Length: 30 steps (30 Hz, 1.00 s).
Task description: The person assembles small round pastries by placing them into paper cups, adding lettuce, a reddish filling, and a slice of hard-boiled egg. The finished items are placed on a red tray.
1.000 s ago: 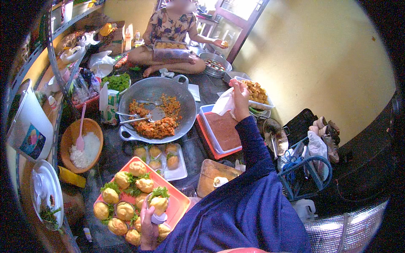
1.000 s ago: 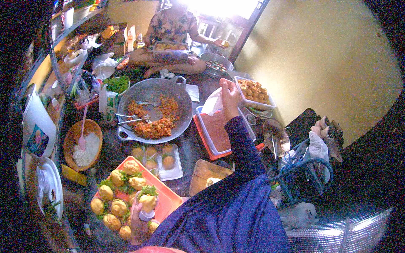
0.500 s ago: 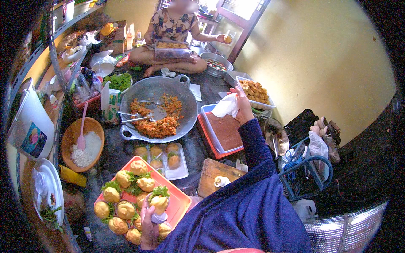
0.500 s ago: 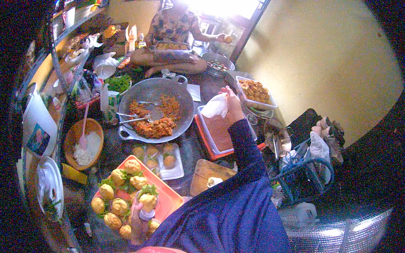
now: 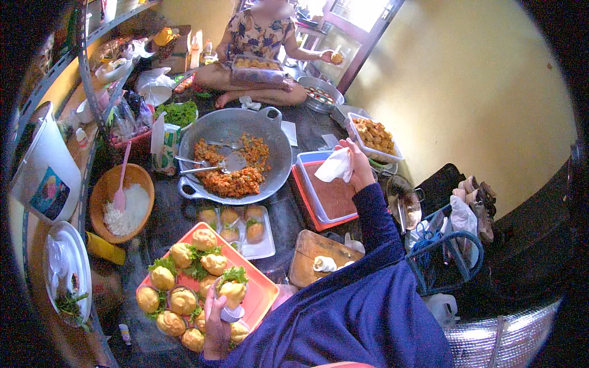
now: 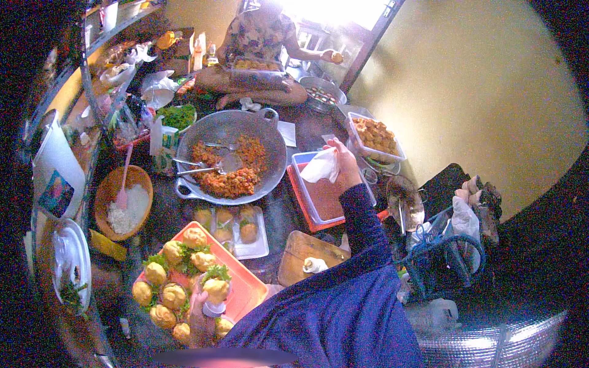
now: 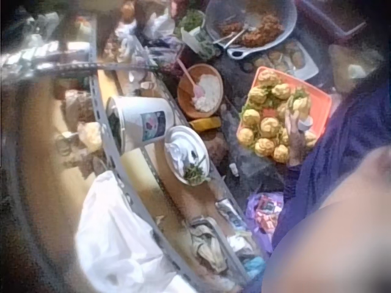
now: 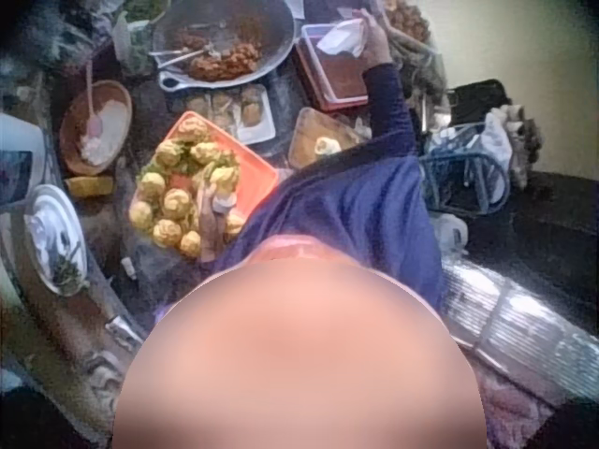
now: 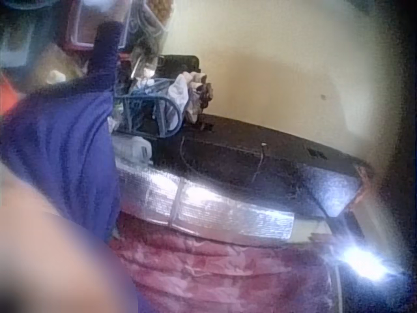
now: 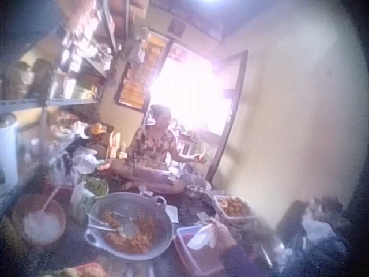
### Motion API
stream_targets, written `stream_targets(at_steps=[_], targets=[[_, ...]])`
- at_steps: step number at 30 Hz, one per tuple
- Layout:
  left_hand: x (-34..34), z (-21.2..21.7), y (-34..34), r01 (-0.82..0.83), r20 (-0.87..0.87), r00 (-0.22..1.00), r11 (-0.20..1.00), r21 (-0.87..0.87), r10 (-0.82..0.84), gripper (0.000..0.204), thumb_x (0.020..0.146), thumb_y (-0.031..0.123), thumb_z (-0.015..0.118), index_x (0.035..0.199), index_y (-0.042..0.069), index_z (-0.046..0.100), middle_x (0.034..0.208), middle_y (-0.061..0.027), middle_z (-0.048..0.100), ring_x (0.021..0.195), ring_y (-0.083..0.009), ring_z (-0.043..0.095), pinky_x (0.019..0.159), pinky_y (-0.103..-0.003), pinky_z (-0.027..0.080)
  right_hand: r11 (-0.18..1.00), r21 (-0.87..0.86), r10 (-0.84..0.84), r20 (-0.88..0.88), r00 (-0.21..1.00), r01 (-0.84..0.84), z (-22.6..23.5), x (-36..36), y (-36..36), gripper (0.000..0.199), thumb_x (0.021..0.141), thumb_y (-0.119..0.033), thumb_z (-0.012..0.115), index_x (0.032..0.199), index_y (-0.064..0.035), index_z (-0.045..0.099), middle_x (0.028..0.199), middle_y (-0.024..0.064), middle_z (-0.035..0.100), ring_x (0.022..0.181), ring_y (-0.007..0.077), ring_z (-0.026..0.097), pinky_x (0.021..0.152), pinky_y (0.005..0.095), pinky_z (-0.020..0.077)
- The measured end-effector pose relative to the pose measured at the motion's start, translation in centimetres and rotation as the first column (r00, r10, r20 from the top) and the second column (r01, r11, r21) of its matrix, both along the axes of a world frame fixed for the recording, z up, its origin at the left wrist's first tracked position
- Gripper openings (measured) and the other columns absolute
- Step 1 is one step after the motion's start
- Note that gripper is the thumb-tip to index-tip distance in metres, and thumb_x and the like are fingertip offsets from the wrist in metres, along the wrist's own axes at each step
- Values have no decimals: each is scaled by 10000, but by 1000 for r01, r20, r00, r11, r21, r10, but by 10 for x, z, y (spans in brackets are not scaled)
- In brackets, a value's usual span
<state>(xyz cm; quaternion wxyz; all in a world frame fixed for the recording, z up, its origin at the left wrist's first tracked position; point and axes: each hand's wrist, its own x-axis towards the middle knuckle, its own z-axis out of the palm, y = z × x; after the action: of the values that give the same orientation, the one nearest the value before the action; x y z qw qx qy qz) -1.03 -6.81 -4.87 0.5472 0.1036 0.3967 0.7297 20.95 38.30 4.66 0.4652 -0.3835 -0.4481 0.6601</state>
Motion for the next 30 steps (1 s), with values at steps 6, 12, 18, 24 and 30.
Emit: stream_targets(at_steps=[6,12,18,24,30], targets=[[0,4,-2,-5,4,1000,1000,-14,5,602,853,255,559,1375,13,380,1282,-162,535,1141,-278,580,955,-374,491,999,-35,9,5,1000,-9,-14,5,-2,341,919,-327,623,1095,-38,585,970,139,640,800,251,650,714,411,568],[-1,8,-2,-5,13,1000,1000,-30,5,618,850,254,564,1386,15,371,1283,-159,535,1143,-269,580,963,-375,490,989,92,99,138,985,-112,-12,2,-7,329,955,-249,572,1210,-41,569,941,82,622,791,183,626,714,342,544],[-1,11,0,-3,11,1000,1000,-5,3,639,838,258,574,1387,5,364,1273,-165,538,1155,-261,571,989,-377,470,829,476,-55,592,804,-294,42,-49,69,521,921,-162,625,1391,-20,449,903,6,606,778,78,545,710,227,467],[1,7,-5,-13,76,997,1000,13,12,625,822,191,559,1382,-12,371,1298,-171,508,1202,-263,528,1047,-365,409,798,579,-324,647,690,-169,109,-113,188,792,867,-137,653,1502,-45,190,979,120,620,723,162,590,618,331,505],[-15,-14,-4,11,-134,991,995,-101,-25,633,820,175,542,1391,-29,363,1333,-180,460,1242,-250,474,1069,-367,366,800,585,-356,640,681,-132,110,-146,247,847,844,-134,656,1523,-89,152,991,156,621,731,200,609,609,364,515]])
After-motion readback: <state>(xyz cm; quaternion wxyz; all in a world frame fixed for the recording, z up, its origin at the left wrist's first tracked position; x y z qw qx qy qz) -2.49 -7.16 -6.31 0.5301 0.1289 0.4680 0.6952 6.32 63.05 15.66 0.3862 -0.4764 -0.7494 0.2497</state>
